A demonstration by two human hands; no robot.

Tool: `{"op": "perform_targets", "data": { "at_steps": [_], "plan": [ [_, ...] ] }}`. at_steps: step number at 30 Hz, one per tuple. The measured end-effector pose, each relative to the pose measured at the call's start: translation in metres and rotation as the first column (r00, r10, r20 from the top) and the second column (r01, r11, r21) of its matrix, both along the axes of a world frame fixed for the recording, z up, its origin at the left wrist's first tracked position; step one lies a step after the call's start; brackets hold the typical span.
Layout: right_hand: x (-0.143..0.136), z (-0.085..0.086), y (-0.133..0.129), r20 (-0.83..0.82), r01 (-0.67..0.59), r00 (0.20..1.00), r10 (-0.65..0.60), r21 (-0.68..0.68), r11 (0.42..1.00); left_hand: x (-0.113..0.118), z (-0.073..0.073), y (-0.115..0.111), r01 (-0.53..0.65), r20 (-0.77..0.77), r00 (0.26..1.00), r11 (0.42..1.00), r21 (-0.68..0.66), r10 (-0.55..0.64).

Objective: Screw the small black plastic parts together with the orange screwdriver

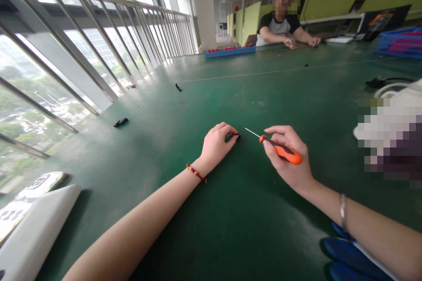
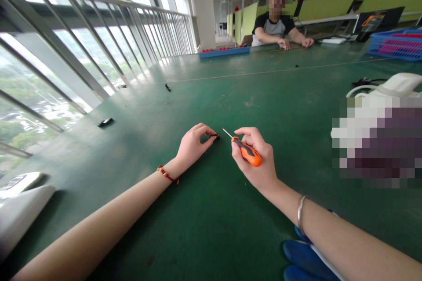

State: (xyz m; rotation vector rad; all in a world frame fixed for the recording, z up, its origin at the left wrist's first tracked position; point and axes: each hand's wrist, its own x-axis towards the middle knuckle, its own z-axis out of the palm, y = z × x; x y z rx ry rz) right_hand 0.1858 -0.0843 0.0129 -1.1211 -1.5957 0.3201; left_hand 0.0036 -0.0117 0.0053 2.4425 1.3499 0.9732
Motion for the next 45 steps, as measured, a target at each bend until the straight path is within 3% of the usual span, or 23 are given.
{"op": "perform_targets", "data": {
  "at_steps": [13, 22, 27, 38, 45],
  "plan": [
    [0.001, -0.001, 0.004, 0.034, -0.058, 0.998, 0.062, -0.107, 0.993, -0.004, 0.001, -0.003, -0.063, 0.039, 0.997, 0.997, 0.038, 0.062],
    [0.001, -0.006, 0.008, 0.148, -0.162, 0.972, 0.184, -0.152, 0.975, -0.003, 0.018, -0.045, 0.046, -0.046, 0.998, 0.996, 0.079, -0.042],
    [0.001, -0.007, 0.007, 0.267, -0.185, 0.936, 0.228, -0.175, 0.967, -0.001, 0.013, -0.058, 0.072, -0.038, 0.997, 0.996, 0.061, -0.07],
    [0.002, -0.006, 0.008, 0.413, -0.151, 0.89, 0.195, -0.137, 0.979, 0.0, 0.003, -0.058, 0.053, 0.038, 0.998, 0.998, -0.026, -0.052],
    [0.002, -0.006, 0.008, 0.443, -0.153, 0.873, 0.205, -0.15, 0.977, -0.001, 0.002, -0.058, 0.047, -0.069, 0.997, 0.997, 0.064, -0.043]
  ]
}}
